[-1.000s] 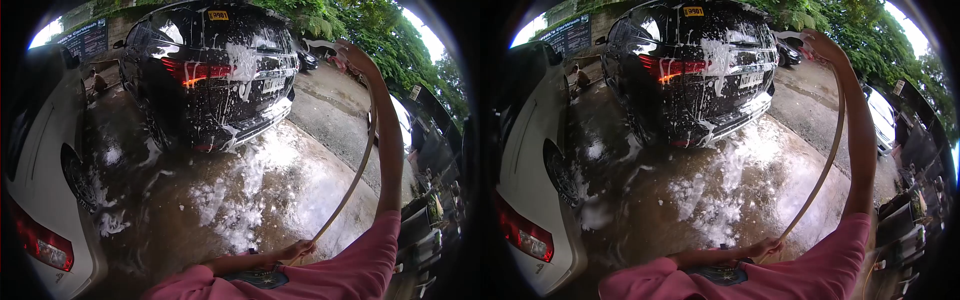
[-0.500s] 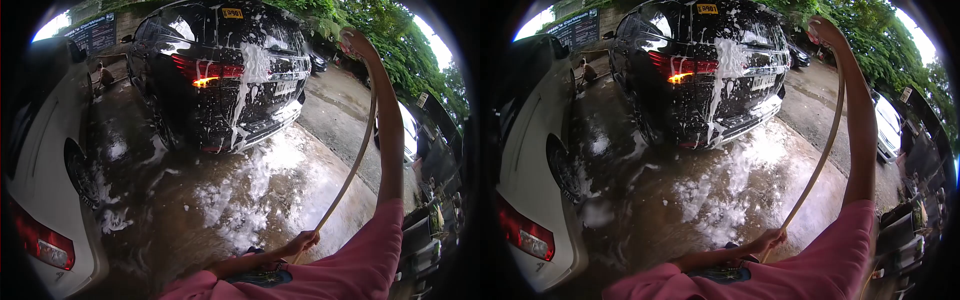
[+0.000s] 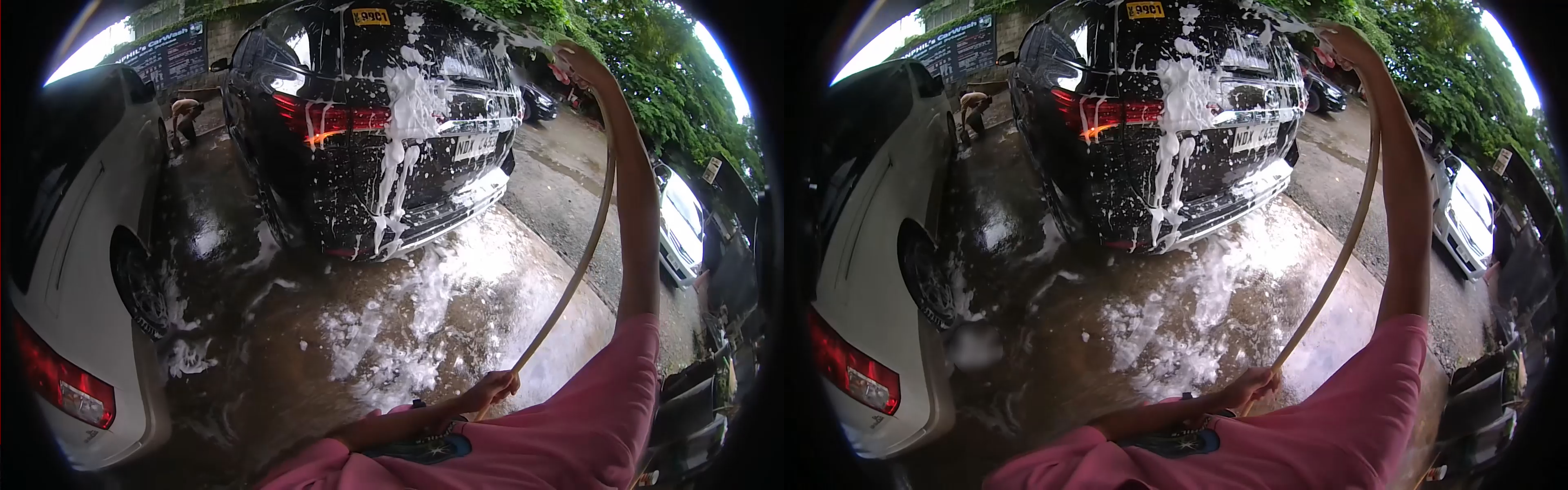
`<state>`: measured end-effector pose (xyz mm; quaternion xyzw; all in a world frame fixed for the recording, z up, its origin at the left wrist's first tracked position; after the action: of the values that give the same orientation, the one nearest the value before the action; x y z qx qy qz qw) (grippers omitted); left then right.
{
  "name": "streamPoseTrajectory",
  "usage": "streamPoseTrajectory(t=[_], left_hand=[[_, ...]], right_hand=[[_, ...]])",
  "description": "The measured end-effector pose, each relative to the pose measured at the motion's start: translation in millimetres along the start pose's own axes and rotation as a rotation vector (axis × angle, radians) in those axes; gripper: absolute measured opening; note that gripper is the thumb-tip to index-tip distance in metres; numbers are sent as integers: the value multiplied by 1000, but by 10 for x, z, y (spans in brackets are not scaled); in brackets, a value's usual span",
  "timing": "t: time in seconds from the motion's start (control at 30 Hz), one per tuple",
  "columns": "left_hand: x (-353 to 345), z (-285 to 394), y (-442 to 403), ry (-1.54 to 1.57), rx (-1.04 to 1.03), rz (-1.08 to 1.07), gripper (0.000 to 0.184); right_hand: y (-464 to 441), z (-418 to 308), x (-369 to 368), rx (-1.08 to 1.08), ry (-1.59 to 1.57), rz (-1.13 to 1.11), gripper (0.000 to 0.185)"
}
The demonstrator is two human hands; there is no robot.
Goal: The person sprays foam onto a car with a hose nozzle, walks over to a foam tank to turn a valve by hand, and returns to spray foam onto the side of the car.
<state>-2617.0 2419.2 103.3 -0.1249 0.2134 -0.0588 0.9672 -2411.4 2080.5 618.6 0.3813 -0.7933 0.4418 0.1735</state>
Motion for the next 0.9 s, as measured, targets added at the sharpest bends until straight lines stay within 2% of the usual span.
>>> streamPoseTrajectory(t=[0.07, 0.13, 0.17, 0.2, 0.27, 0.3, 0.4, 0.43, 0.47, 0.57, 0.6, 0.67, 0.7, 0.73, 0.8, 0.87, 0.9], left_hand=[[25, -22, -254, -13, -17, 24, 50], [81, -57, -535, -35, -48, 42, 50], [78, -131, -658, -15, -44, 5, 50], [70, -219, -788, 11, -39, -28, 50], [122, -322, -1022, 57, -53, 37, 49], [168, -274, -1082, 35, -61, 63, 45], [169, -300, -1254, 41, -96, 108, 41], [195, -319, -1311, 22, -59, 144, 42], [209, -328, -1331, 4, -18, 179, 42], [238, -357, -1365, -27, -19, 163, 44], [226, -347, -1407, -34, -25, 166, 45], [196, -344, -1442, -73, -26, 129, 45], [210, -331, -1480, -76, -31, 144, 45], [212, -325, -1480, -81, -33, 159, 46], [147, -355, -1434, -68, -16, 126, 46], [116, -375, -1449, -54, -11, 89, 46], [90, -407, -1453, -50, -22, 106, 46]], right_hand=[[-104, 306, 136, 28, 6, 1, 30], [-202, 561, 39, 166, 428, -219, 34], [16, 343, 4, -9, 415, -153, 34], [13, 374, 70, -4, 414, -153, 34], [-44, 563, 234, -108, 97, 122, 34], [-120, 707, 223, -41, 232, 16, 30], [-146, 1019, 319, -53, 232, 3, 25], [-313, 1258, 469, -37, -11, 36, 26], [-372, 1485, 494, -42, -22, 27, 26], [-425, 1865, 524, 55, 319, -110, 20], [-362, 1758, 593, 60, 321, -104, 20], [-203, 1704, 739, -157, 88, 20, 21], [-276, 1750, 764, -96, 15, 66, 22], [-251, 1809, 763, -100, 9, 64, 22], [-91, 1722, 687, -202, 233, -182, 21], [-50, 1657, 683, -186, 224, -172, 23], [-3, 1610, 698, -152, 87, -61, 24]])
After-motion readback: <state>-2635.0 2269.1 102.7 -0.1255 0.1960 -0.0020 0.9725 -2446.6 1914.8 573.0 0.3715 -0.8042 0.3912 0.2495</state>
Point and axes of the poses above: each hand's wrist, its own y-axis away from the middle knuckle, its own x-axis out of the back of the hand, z = x × y, the point moved 3 cm from there along -y, towards the middle knuckle, and after that the axes turned 7 degrees about -y, right-handed, at the moved point
